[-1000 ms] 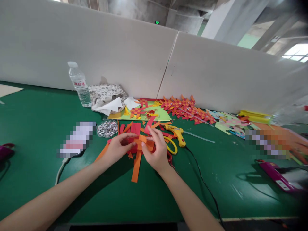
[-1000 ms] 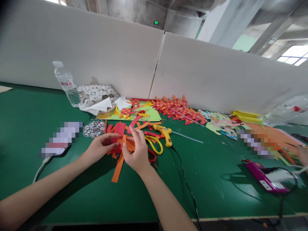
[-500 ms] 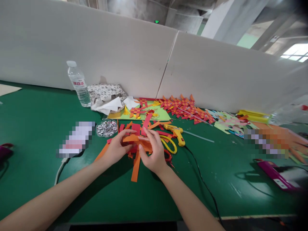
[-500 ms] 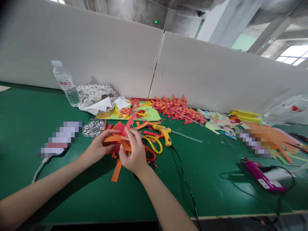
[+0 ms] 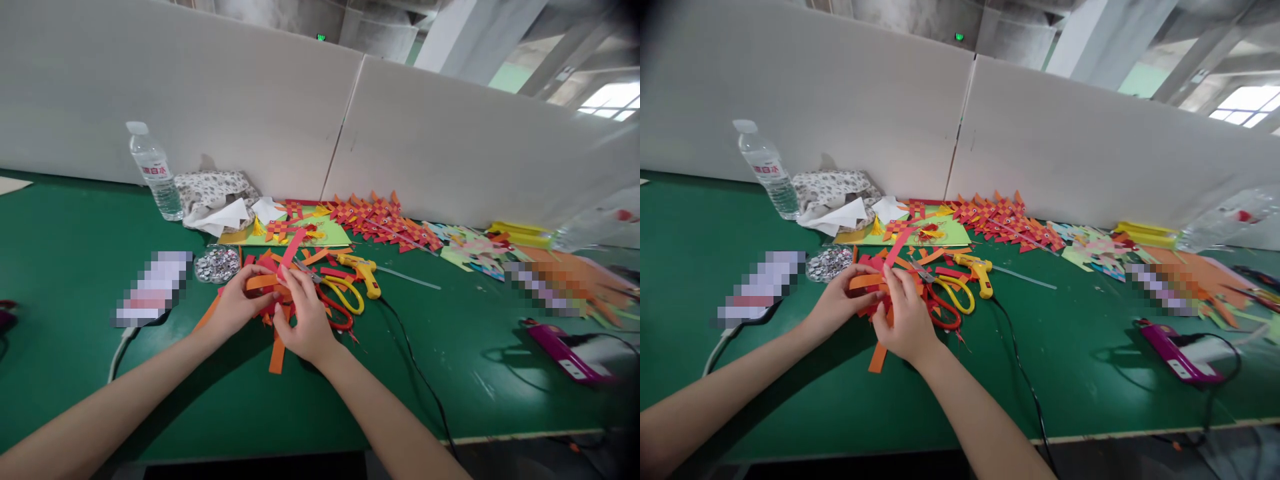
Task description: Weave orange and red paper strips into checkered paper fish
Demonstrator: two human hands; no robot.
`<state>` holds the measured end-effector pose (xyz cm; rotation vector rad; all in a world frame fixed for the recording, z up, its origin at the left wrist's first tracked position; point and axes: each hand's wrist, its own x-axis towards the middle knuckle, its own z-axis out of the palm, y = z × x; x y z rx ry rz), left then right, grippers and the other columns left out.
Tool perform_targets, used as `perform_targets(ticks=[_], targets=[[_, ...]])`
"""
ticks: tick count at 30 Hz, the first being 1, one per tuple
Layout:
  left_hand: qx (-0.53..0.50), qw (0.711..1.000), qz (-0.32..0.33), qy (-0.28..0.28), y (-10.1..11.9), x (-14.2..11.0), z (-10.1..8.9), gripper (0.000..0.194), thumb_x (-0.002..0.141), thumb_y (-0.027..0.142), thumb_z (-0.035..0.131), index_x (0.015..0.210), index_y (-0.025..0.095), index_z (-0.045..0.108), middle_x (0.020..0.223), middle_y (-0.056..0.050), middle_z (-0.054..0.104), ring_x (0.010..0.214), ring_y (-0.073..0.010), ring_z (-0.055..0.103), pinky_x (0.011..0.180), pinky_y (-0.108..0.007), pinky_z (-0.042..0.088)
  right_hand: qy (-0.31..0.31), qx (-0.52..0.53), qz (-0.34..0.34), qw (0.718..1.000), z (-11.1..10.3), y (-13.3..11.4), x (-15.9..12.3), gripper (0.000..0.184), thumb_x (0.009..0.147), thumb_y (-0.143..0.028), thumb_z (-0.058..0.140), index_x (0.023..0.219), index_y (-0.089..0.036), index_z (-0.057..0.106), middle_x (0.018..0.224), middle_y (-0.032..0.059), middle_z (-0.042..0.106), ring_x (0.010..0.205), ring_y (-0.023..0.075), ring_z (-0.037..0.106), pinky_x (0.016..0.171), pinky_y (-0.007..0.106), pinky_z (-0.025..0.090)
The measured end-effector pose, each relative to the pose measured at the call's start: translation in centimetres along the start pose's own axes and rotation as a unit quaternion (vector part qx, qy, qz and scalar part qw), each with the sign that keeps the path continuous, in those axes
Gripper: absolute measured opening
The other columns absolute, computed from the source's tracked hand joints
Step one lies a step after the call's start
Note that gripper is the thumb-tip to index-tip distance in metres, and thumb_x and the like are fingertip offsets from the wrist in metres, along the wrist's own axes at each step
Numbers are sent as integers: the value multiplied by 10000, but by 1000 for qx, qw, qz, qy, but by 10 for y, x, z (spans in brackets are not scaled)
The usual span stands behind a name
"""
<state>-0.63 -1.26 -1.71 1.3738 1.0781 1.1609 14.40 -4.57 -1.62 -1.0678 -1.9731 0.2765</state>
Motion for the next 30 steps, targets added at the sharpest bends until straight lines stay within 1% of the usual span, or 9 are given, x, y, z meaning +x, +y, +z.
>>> perform_targets(ticks=[5, 11, 13, 15, 17, 20, 23, 25, 30], targets=[[0, 1000, 5, 2, 7, -2, 1, 298, 675, 340, 672, 911, 201, 555, 951, -19, 580, 842, -181, 588, 699, -285, 500, 20, 21, -16, 999, 0, 5, -1, 693, 777, -63, 422, 1409, -253, 214, 1327, 111, 366, 1162, 221, 511, 940, 369, 486], [-24, 999, -35, 1, 2, 0, -1, 242, 746, 360, 603, 924, 203, 554, 823, -5, 584, 688, -133, 570, 570, -220, 464, 3, 27, -4, 1000, 1, 4, -1, 746, 733, -32, 423, 1409, -273, 220, 1323, 102, 369, 1179, 233, 493, 931, 378, 496], [-40, 998, -47, 7, 1, 0, -1, 260, 737, 355, 621, 943, 215, 545, 787, 12, 570, 650, -114, 557, 535, -194, 445, 20, 23, -1, 1000, 0, 3, 0, 742, 732, -45, 436, 1407, -273, 230, 1320, 99, 375, 1217, 242, 448, 969, 402, 463], [-57, 997, -49, 20, 2, 1, -1, 275, 731, 344, 637, 961, 230, 536, 766, 27, 553, 631, -97, 543, 511, -167, 422, 59, 13, 8, 998, -2, 4, 2, 712, 744, -72, 455, 1399, -268, 255, 1308, 101, 389, 1243, 255, 408, 1006, 441, 417], [-76, 995, -51, 36, 3, 2, -2, 285, 722, 327, 650, 963, 242, 521, 727, 42, 534, 596, -83, 526, 491, -151, 405, 112, 8, 38, 993, -4, 7, 4, 662, 768, -108, 474, 1384, -267, 291, 1292, 103, 405, 1238, 262, 406, 1015, 468, 395], [-109, 991, -59, 52, 3, 4, -3, 259, 700, 309, 667, 893, 235, 511, 671, 59, 509, 545, -71, 499, 491, -152, 417, 172, 48, 117, 977, -6, 17, 7, 573, 805, -194, 518, 1350, -259, 354, 1267, 108, 416, 1159, 250, 486, 962, 443, 448], [-105, 991, -66, 56, 3, 6, -4, 173, 685, 301, 667, 751, 201, 543, 682, 48, 529, 567, -68, 497, 502, -145, 414, 167, 143, 192, 956, -3, 27, 8, 581, 792, -317, 593, 1330, -250, 383, 1276, 118, 394, 1026, 220, 587, 860, 379, 523], [-83, 993, -72, 43, 3, 6, -4, 120, 692, 293, 646, 689, 184, 595, 693, 29, 562, 587, -75, 504, 503, -149, 405, 152, 175, 216, 948, -1, 32, 9, 619, 761, -360, 632, 1323, -245, 397, 1280, 125, 399, 976, 213, 612, 813, 360, 544], [-53, 996, -72, 19, -1, 5, -6, 136, 705, 289, 619, 727, 192, 712, 751, -25, 651, 606, -104, 529, 496, -186, 411, 157, 202, 230, 939, 0, 37, 10, 649, 697, -306, 693, 1287, -211, 443, 1231, 124, 476, 1070, 237, 574, 906, 395, 498]])
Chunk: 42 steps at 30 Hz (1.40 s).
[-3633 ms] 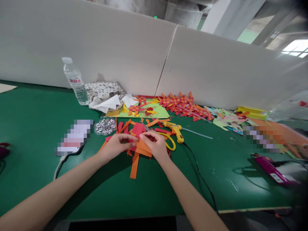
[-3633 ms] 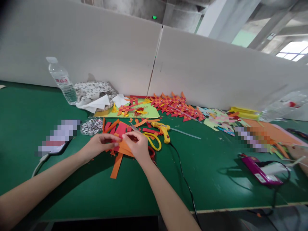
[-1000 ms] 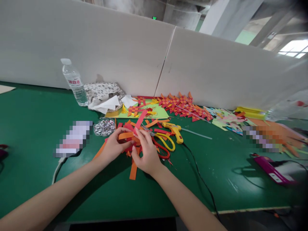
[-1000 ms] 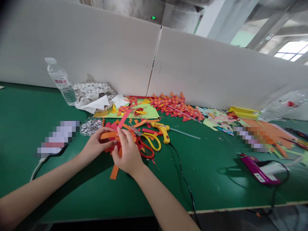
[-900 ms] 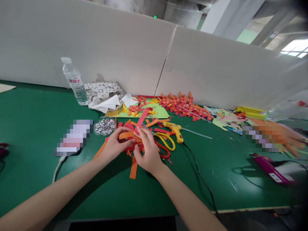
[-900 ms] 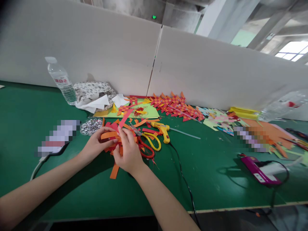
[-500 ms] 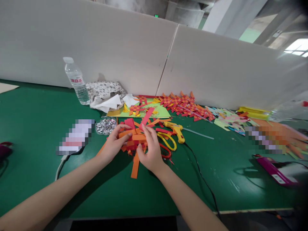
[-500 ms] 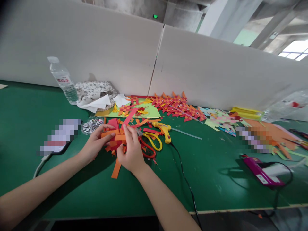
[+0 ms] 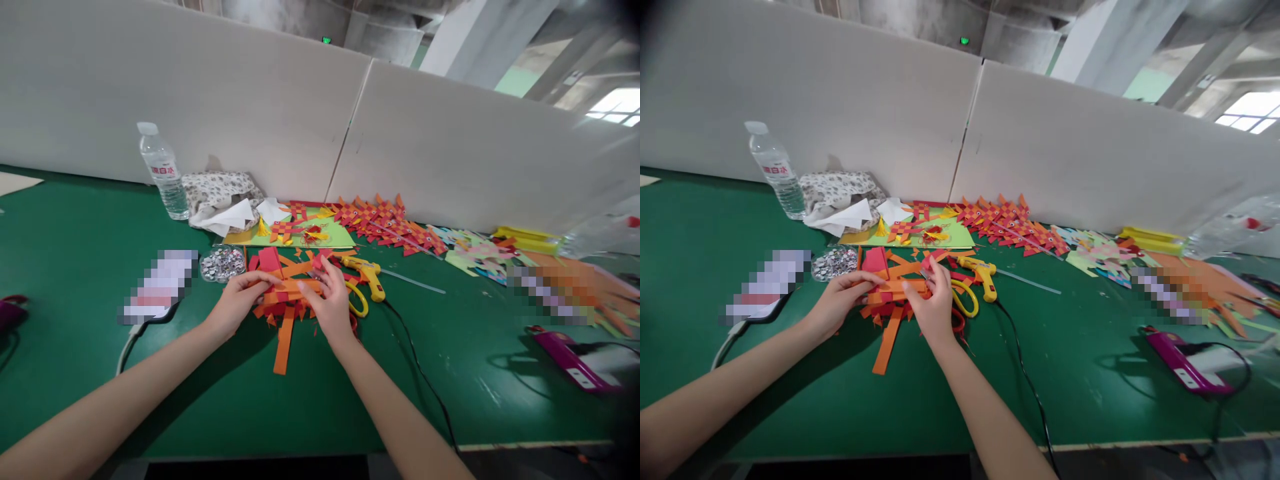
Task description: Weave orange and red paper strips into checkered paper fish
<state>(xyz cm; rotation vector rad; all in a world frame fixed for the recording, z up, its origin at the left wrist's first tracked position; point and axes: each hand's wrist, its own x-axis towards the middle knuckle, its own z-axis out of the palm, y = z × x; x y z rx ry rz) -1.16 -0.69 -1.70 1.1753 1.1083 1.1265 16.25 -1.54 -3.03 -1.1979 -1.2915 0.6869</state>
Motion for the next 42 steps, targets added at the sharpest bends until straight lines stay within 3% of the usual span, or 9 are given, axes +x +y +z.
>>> perform_targets(ticks=[8, 15, 21, 30, 35, 42], targets=[[18, 1000, -1, -25, 0, -1, 0, 199, 732, 332, 632, 866, 218, 725, 944, -53, 699, 772, -148, 608, 539, -191, 452, -47, 58, -2, 997, -1, -2, 1, 668, 744, -301, 663, 1341, -221, 374, 1116, 110, 604, 940, 219, 647, 791, 386, 570], [7, 1000, 11, -8, -4, 1, 2, 296, 605, 356, 754, 847, 191, 714, 950, -53, 716, 835, -182, 651, 723, -266, 514, -22, 69, -1, 997, 1, -2, 0, 604, 752, -310, 655, 1308, -237, 429, 1235, 115, 520, 939, 208, 644, 823, 385, 554], [-3, 1000, 6, 21, 1, 1, 0, 274, 626, 340, 746, 850, 187, 712, 880, -39, 717, 735, -147, 643, 616, -220, 504, 16, 20, -7, 1000, 1, -7, -1, 625, 715, -360, 679, 1286, -243, 454, 1257, 115, 434, 888, 177, 611, 673, 291, 576], [-13, 999, 5, 30, 2, 0, 1, 296, 629, 359, 741, 861, 178, 705, 914, -51, 709, 734, -150, 640, 550, -196, 471, 65, -21, -49, 996, -3, -5, 0, 553, 762, -318, 630, 1280, -251, 451, 1110, 80, 469, 686, 99, 556, 658, 290, 552], [-37, 999, -1, 28, 0, 0, 3, 313, 591, 333, 773, 851, 177, 698, 928, -39, 698, 743, -143, 639, 609, -204, 488, 72, -37, -66, 995, -3, -8, -2, 532, 757, -312, 641, 1259, -255, 476, 1194, 107, 458, 794, 137, 585, 717, 321, 552], [-56, 997, 9, 49, 1, 1, 3, 263, 578, 301, 780, 779, 169, 672, 808, -2, 678, 703, -122, 619, 656, -215, 494, 55, 1, -43, 998, -2, -8, -2, 561, 747, -311, 652, 1274, -281, 463, 1277, 113, 405, 757, 124, 631, 639, 275, 572]])
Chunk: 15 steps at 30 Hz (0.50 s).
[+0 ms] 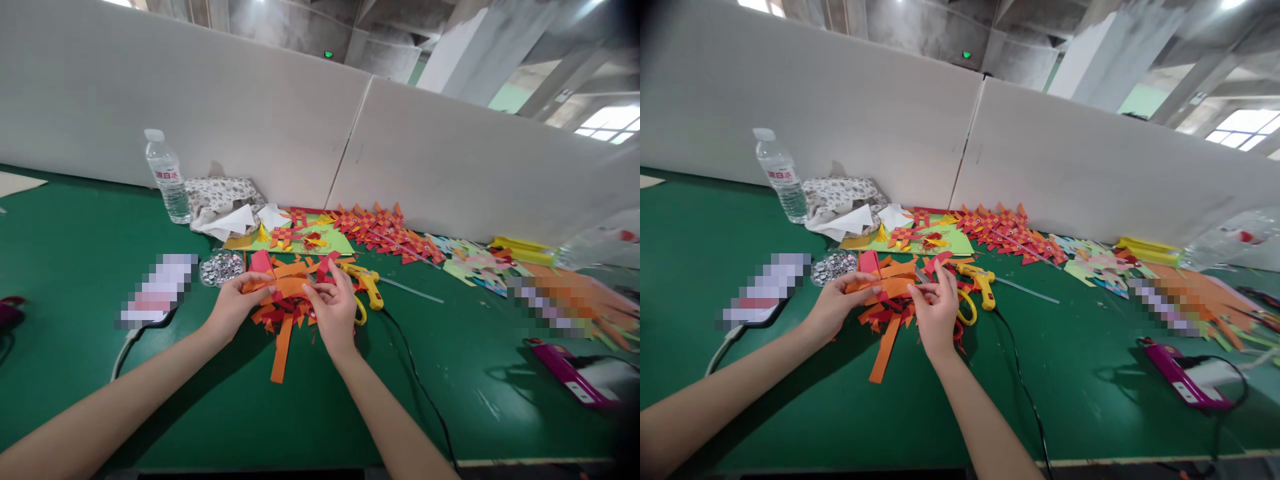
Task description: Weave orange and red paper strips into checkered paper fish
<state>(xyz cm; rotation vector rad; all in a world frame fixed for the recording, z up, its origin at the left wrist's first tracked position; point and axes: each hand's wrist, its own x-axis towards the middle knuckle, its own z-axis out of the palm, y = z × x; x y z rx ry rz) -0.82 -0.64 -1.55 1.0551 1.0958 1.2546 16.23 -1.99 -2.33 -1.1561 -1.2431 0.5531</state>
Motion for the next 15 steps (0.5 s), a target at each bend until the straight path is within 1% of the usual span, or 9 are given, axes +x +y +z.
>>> perform_targets(ticks=[2, 5, 8, 10, 15], targets=[[-1, 1000, 2, 7, 0, 0, -1, 252, 590, 296, 772, 784, 173, 670, 782, 2, 671, 671, -115, 606, 616, -208, 488, -5, -5, -1, 1000, 0, -1, -1, 553, 746, -307, 658, 1266, -285, 473, 1272, 108, 416, 756, 128, 641, 643, 274, 574], [-18, 1000, -14, 20, -1, 2, -2, 257, 581, 276, 778, 788, 170, 667, 759, 4, 655, 610, -92, 569, 539, -182, 460, -9, -12, -14, 1000, 0, -3, -3, 532, 753, -289, 658, 1257, -287, 486, 1281, 105, 424, 751, 129, 653, 649, 271, 576], [-37, 998, -26, 37, -2, 4, -3, 275, 565, 268, 790, 784, 157, 666, 789, -2, 643, 552, -54, 511, 497, -156, 425, -7, -23, -38, 999, 1, -4, -5, 510, 761, -292, 655, 1248, -278, 503, 1269, 105, 450, 744, 135, 662, 638, 269, 580], [-40, 998, -27, 42, -2, 5, -3, 285, 564, 276, 790, 789, 150, 668, 815, -8, 640, 545, -43, 496, 490, -147, 412, -6, -38, -55, 998, 1, -4, -5, 497, 769, -299, 648, 1245, -261, 512, 1260, 113, 470, 741, 141, 669, 638, 267, 582], [-22, 999, -23, 34, -1, 2, -2, 289, 570, 306, 782, 790, 157, 668, 808, -9, 649, 614, -74, 549, 515, -153, 430, -6, -92, -107, 990, 1, -3, -6, 456, 817, -254, 596, 1263, -238, 502, 1293, 131, 473, 744, 139, 676, 664, 268, 591]])
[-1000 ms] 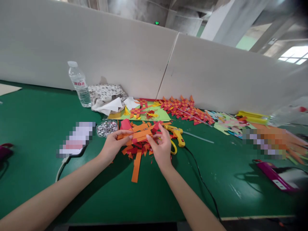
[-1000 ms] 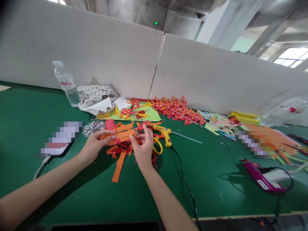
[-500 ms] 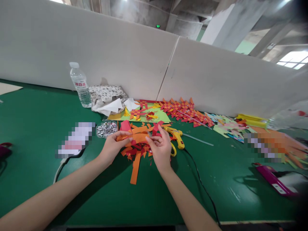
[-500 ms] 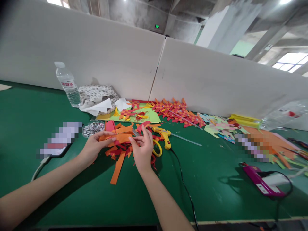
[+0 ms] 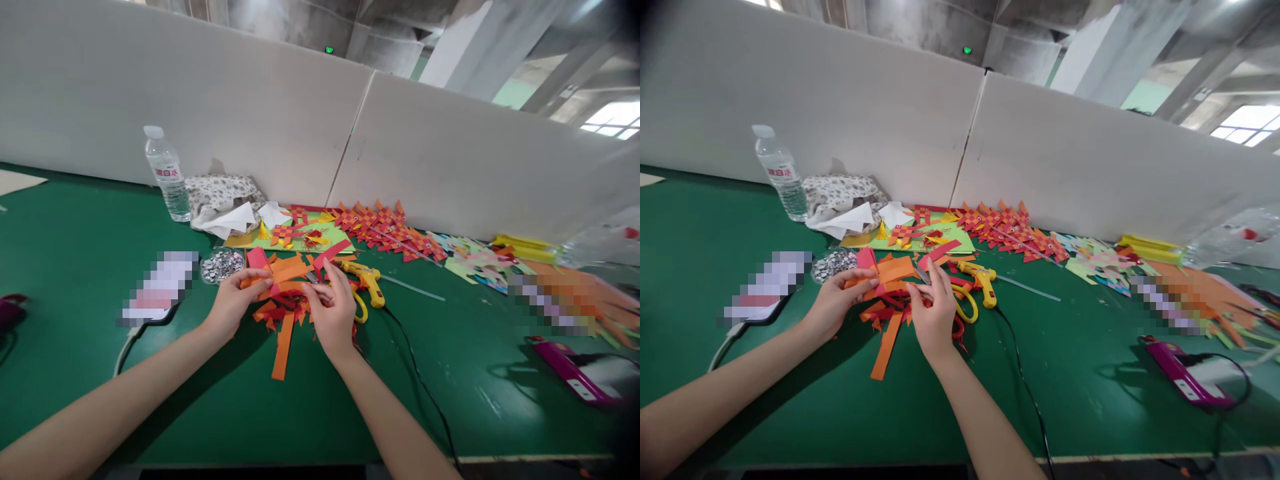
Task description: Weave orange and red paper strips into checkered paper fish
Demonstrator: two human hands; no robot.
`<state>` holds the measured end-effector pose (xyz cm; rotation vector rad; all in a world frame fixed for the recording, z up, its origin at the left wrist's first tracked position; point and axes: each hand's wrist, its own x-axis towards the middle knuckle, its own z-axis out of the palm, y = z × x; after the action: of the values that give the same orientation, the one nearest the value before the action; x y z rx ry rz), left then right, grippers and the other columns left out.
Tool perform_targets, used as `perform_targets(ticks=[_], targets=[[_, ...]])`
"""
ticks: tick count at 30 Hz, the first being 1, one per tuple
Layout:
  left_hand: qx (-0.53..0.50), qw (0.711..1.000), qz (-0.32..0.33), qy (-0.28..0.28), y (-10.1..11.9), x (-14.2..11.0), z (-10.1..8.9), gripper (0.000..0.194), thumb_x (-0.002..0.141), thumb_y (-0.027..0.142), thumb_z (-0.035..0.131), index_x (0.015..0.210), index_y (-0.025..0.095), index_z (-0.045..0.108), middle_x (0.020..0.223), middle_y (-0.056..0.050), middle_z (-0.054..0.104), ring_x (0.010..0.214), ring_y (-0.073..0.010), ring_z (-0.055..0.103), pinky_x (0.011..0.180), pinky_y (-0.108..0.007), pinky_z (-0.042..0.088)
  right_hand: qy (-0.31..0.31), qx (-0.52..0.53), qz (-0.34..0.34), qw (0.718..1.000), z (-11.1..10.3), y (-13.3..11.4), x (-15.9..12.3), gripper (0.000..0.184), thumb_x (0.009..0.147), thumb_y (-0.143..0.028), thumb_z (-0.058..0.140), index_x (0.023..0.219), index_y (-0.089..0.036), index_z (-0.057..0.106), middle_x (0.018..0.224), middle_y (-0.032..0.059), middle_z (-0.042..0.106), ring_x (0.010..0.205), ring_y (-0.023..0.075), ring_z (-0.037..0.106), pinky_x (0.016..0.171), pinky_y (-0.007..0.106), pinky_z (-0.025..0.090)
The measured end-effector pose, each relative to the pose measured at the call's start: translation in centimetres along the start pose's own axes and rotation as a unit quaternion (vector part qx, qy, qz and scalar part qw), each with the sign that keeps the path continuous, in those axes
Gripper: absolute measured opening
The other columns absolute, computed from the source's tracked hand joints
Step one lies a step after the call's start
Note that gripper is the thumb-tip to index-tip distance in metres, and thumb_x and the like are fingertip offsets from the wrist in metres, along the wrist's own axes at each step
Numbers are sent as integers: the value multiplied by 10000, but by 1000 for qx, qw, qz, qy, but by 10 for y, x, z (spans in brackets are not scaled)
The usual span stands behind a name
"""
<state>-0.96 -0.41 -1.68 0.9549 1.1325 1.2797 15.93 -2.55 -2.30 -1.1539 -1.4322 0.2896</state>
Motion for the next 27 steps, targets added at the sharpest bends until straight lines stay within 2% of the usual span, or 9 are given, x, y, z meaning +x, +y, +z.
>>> perform_targets(ticks=[6, 10, 13, 17, 21, 27], targets=[[52, 998, 38, -28, -1, -2, 0, 294, 624, 338, 742, 853, 169, 670, 946, -34, 667, 832, -161, 616, 685, -227, 494, -1, -70, -70, 995, -1, 0, -1, 453, 870, -229, 513, 1316, -243, 437, 1269, 117, 533, 1022, 212, 624, 785, 318, 588], [71, 996, 50, -35, -4, 0, -2, 306, 637, 340, 733, 881, 169, 663, 949, -40, 664, 866, -174, 617, 757, -265, 492, -7, -102, -124, 987, 0, -1, -1, 466, 901, -188, 445, 1359, -234, 373, 1324, 132, 492, 967, 204, 657, 825, 343, 574], [77, 996, 45, -31, -5, 1, -2, 302, 635, 337, 734, 876, 170, 662, 938, -37, 667, 853, -167, 618, 757, -261, 493, -9, -109, -165, 980, 1, -3, -1, 507, 904, -140, 423, 1388, -245, 318, 1344, 133, 472, 907, 182, 680, 836, 331, 569], [70, 997, 28, -24, -3, 1, -1, 307, 623, 344, 740, 862, 168, 662, 943, -39, 668, 826, -166, 624, 698, -248, 506, -15, -132, -195, 972, 1, -5, -1, 545, 905, -119, 403, 1412, -260, 260, 1348, 124, 471, 926, 182, 674, 816, 314, 575], [63, 998, 8, -27, -2, 0, -1, 325, 607, 333, 752, 867, 164, 657, 936, -42, 669, 772, -150, 628, 629, -225, 504, -18, -158, -210, 965, 0, -3, -2, 595, 889, -80, 417, 1423, -264, 229, 1343, 118, 478, 984, 186, 651, 853, 323, 553], [58, 998, 0, -33, -3, 0, -1, 346, 602, 335, 754, 877, 153, 650, 939, -63, 672, 774, -158, 634, 646, -244, 504, -29, -157, -207, 965, 0, -2, -3, 598, 895, -90, 400, 1429, -271, 204, 1359, 112, 458, 1003, 191, 643, 867, 331, 540]])
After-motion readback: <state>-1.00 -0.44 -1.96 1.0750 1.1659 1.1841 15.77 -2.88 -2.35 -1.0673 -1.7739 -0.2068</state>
